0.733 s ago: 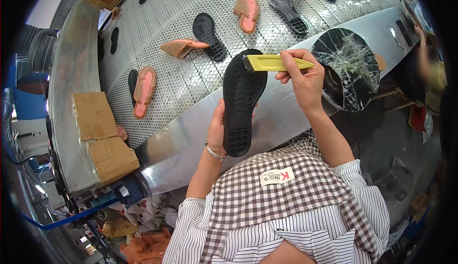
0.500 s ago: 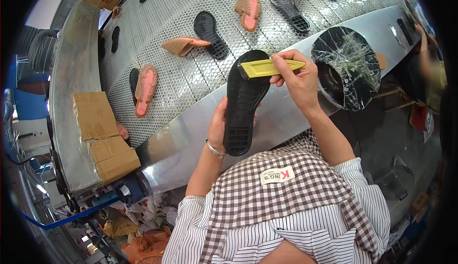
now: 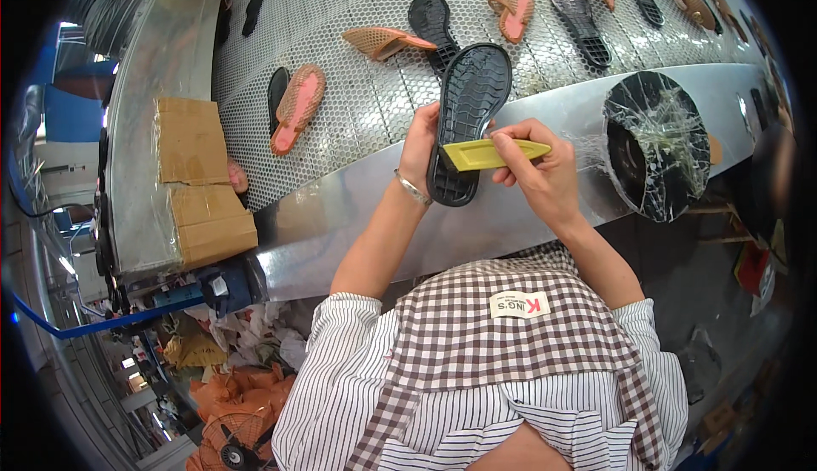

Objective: The person applies adhesive onto shoe soles using a yellow applicator tool dipped into a bowl of glue, picking up shoe parts from a conveyor belt.

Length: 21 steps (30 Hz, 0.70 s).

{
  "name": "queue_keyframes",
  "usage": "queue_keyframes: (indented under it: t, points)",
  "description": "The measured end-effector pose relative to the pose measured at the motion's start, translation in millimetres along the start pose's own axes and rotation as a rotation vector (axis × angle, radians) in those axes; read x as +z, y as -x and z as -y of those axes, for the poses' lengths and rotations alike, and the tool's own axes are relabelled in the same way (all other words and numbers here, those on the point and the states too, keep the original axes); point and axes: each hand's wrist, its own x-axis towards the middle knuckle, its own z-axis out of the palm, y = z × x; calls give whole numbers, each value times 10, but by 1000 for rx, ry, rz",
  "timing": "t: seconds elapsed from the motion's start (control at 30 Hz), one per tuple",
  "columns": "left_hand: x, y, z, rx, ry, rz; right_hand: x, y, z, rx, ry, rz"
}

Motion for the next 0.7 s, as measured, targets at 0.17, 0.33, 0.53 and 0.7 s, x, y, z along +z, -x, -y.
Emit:
queue_keyframes:
  t: [0.17, 0.33, 0.53, 0.7]
  points:
    - [-138, -42, -2, -12, 42, 99, 38, 131, 37, 15, 11, 66]
    - [-193, -15, 10, -33, 54, 88, 32, 147, 147, 38, 79, 175]
    - [-248, 70, 2, -43, 60, 73, -13, -167, 453, -63, 400, 564]
    - [-224, 175, -21, -123, 182, 148, 159, -465, 626, -451, 757, 911]
